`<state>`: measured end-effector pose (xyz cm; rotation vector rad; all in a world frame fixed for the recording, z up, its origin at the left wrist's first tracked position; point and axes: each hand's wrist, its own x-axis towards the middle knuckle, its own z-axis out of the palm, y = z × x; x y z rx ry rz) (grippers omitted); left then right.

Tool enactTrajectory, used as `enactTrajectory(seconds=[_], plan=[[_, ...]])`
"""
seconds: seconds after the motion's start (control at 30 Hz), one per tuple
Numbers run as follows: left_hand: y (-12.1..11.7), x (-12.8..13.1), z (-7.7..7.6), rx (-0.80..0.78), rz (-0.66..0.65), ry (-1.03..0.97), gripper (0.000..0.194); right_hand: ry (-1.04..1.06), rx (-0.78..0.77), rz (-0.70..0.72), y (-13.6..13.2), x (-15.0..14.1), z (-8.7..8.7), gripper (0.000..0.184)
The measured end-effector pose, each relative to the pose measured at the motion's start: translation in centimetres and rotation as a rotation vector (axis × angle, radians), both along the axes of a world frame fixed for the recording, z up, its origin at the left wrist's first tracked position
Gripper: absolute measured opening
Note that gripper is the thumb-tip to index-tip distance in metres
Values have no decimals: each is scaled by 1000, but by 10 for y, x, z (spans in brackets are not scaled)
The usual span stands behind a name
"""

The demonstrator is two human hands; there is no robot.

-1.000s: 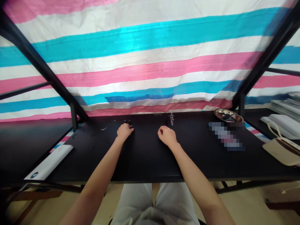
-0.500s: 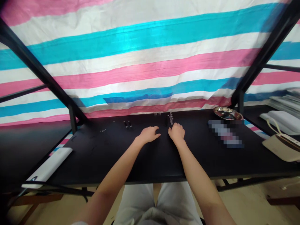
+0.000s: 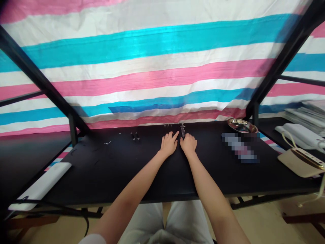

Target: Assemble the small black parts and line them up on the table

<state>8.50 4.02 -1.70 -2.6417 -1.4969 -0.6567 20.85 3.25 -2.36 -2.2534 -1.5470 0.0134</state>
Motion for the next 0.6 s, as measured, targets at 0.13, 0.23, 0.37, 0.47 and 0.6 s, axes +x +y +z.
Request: enactTrajectory(seconds=[0.13,0.23,0.37,0.47,0.6], plan=[[-1,-2,3,21,-23,-9,42,-18,7,3,1,0,0,29],[-1,-3,5,44,-23,-26,27,-31,10,-1,2,1,-1,28],[1,-4,1,87,-16,-95,12,-35,10,-5,3,3,-1,26],[4,-6,-4,86,-19,-249,10,-29,4,9,5,6,-1,24],[10,-12,-9,28,5,-536,7,-2,-18,43,6,9,-1,21]])
